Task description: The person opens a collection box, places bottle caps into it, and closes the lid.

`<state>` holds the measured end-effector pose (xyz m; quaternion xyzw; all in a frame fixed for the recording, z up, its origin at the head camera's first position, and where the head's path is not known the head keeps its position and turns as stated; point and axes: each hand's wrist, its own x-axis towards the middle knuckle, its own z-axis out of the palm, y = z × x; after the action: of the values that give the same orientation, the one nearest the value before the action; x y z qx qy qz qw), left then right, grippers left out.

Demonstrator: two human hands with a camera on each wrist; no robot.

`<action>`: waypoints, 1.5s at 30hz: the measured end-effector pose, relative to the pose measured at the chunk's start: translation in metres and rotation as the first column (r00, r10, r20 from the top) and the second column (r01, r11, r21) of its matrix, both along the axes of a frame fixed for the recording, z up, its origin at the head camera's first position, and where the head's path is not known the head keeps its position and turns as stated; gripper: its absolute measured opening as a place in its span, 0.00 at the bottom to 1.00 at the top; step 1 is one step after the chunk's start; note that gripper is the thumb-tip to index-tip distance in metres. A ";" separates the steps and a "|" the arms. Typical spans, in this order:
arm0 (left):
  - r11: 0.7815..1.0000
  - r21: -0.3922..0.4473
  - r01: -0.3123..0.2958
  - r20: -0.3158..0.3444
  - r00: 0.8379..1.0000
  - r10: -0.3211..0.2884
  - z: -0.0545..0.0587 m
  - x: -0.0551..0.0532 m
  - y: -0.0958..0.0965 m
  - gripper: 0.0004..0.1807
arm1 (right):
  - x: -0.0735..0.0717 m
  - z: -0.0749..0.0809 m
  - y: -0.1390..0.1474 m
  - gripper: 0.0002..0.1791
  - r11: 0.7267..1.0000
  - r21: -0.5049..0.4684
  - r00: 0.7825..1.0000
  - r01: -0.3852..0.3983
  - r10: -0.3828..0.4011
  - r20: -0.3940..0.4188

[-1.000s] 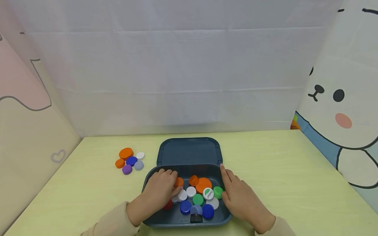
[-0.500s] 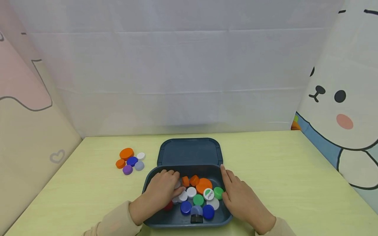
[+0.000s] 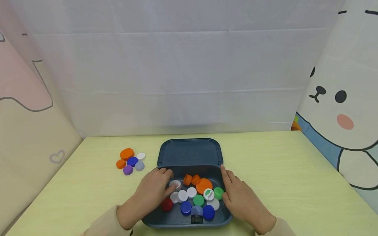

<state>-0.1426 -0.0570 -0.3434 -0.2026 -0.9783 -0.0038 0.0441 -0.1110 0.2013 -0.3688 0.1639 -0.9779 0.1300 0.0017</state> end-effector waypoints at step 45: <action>0.939 0.093 -0.332 -0.061 0.939 0.338 -0.011 -0.039 -0.109 0.18 | 0.001 0.001 0.000 0.36 1.000 -0.008 1.000 -0.007 0.007 -0.011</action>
<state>-0.1815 -0.1663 -0.3542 -0.0311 -0.9951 -0.0286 0.0895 -0.1100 0.2009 -0.3677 0.1681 -0.9767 0.1329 0.0072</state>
